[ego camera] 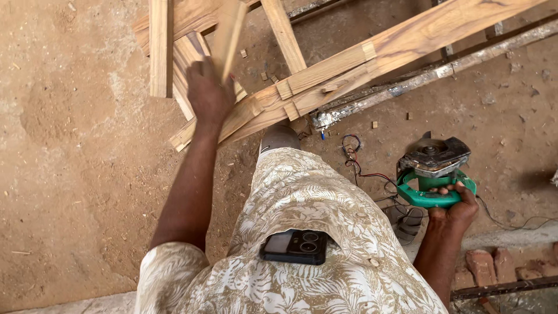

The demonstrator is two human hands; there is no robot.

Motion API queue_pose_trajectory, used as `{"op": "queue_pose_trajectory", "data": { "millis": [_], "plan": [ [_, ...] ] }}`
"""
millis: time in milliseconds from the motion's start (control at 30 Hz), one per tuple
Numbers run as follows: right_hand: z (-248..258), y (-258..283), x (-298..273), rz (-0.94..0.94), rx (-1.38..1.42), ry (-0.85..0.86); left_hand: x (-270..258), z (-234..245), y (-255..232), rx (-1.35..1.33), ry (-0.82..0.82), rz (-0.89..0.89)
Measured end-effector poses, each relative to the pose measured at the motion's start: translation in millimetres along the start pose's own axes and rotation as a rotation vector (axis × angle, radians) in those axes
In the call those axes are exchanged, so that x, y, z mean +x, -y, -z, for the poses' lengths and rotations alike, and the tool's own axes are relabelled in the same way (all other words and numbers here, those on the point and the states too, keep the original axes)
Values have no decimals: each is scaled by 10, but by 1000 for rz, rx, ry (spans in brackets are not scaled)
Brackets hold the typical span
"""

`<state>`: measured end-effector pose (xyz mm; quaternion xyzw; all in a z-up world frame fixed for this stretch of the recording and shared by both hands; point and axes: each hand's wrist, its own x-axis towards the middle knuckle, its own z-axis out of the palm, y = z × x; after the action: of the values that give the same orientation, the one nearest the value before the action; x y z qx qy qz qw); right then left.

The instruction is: The person uses a handheld circular saw to cut a long wooden plank into smaller pieces. They repeatedly position the saw, make cuts, and move the resulting wood segments aside on a wooden workbench.

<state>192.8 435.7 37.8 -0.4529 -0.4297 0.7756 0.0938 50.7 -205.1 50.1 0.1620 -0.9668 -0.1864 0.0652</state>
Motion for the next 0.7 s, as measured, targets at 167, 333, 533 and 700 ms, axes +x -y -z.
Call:
{"op": "queue_pose_trajectory", "data": {
  "millis": [167,333,533,700],
  "plan": [
    [89,-26,-24,-26,20,-62,-484,-329,-996,96,138,-271],
    [182,9,-78,-45,33,0,-818,-414,-1381,-22,347,-528],
    [264,37,-156,6,-27,63,-505,-415,-1409,-81,250,-464],
    [122,172,-351,52,-154,164,-207,-636,-1500,-92,286,-505]
  ]
}}
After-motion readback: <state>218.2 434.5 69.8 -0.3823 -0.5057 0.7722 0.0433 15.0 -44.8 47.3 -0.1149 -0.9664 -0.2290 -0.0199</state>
